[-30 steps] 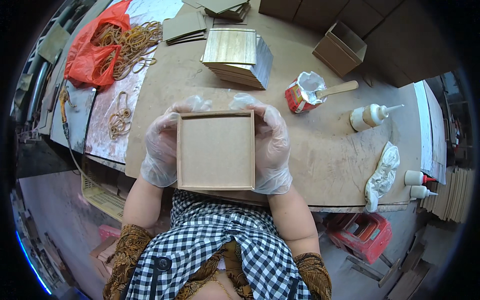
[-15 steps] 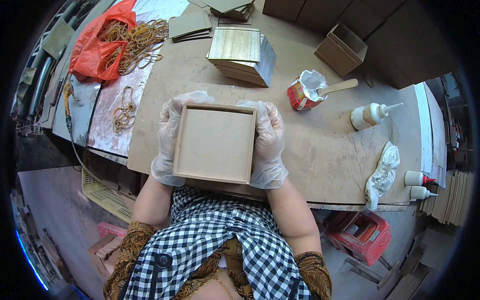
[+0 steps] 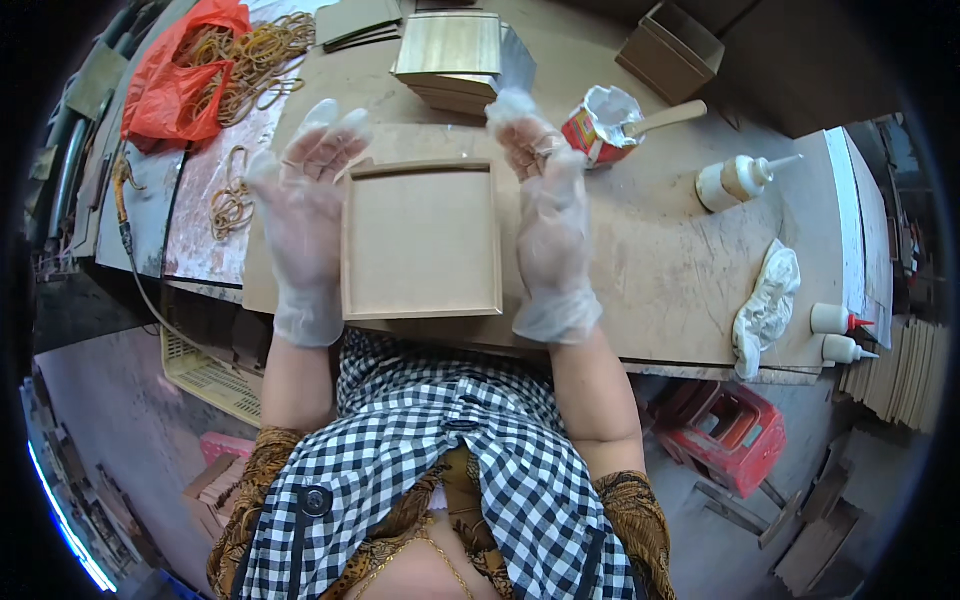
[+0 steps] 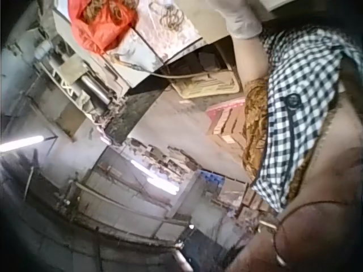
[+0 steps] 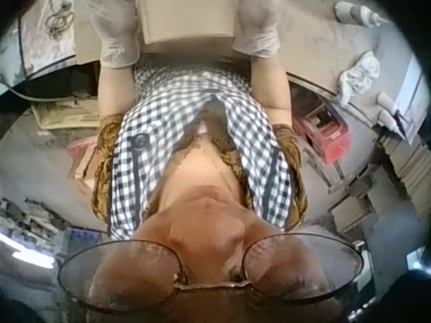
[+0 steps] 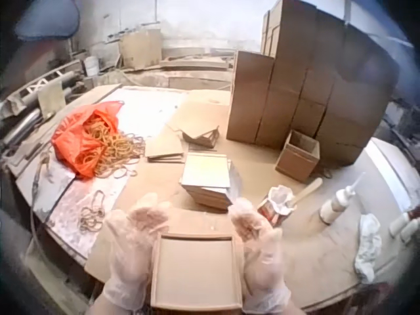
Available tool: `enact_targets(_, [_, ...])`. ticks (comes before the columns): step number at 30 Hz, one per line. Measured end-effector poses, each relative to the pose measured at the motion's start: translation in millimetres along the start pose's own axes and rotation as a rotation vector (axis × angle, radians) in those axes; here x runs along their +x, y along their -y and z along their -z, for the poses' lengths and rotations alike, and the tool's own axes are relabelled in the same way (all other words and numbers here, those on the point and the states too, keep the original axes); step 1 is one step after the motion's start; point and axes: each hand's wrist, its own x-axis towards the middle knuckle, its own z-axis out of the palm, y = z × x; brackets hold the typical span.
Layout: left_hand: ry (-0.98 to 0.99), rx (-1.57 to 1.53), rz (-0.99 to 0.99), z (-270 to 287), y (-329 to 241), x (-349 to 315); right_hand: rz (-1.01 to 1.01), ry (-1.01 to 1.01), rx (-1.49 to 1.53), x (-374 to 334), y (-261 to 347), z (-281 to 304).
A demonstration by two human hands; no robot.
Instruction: The person assembles small cardboard boxes by hand, folding the sides and securing them with rubber bands. They handle multiple flat cardboard pieces, fold them into box shapes, and place them on a workbench. The process involves repetitive folding and securing actions.
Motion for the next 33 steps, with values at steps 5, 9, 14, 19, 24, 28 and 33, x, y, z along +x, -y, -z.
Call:
enact_targets(5, [0.146, 0.212, -0.013, -31.1, -14.8, -37.1, 0.007, 0.239, -0.4, -29.6, 29.5, -6.4])
enact_targets(9, [0.157, 0.729, -0.083, -41.1, -25.7, -33.3, 0.143, 0.298, -0.579, -31.4, 30.9, -20.0])
enact_targets(14, [0.152, 0.448, -0.043, -36.0, -14.6, -37.9, 0.025, 0.274, -0.496, -38.3, 18.9, -12.5])
enact_targets(19, [0.152, 0.453, -0.075, -43.6, -13.7, -41.3, 0.063, 0.274, -0.517, -38.3, 15.8, -11.7])
enact_targets(24, [0.26, 0.478, -0.105, -30.7, -12.6, -39.9, 0.023, 0.256, -0.525, -38.5, 23.4, -18.6])
enact_targets(28, [0.258, 0.446, -0.102, -20.1, -10.6, -37.9, 0.061, 0.31, -0.573, -32.9, 26.2, -15.8])
enact_targets(33, [0.115, 0.18, 0.116, -23.2, -34.2, -43.6, -0.007, 0.004, -0.158, -54.6, 19.9, -10.3])
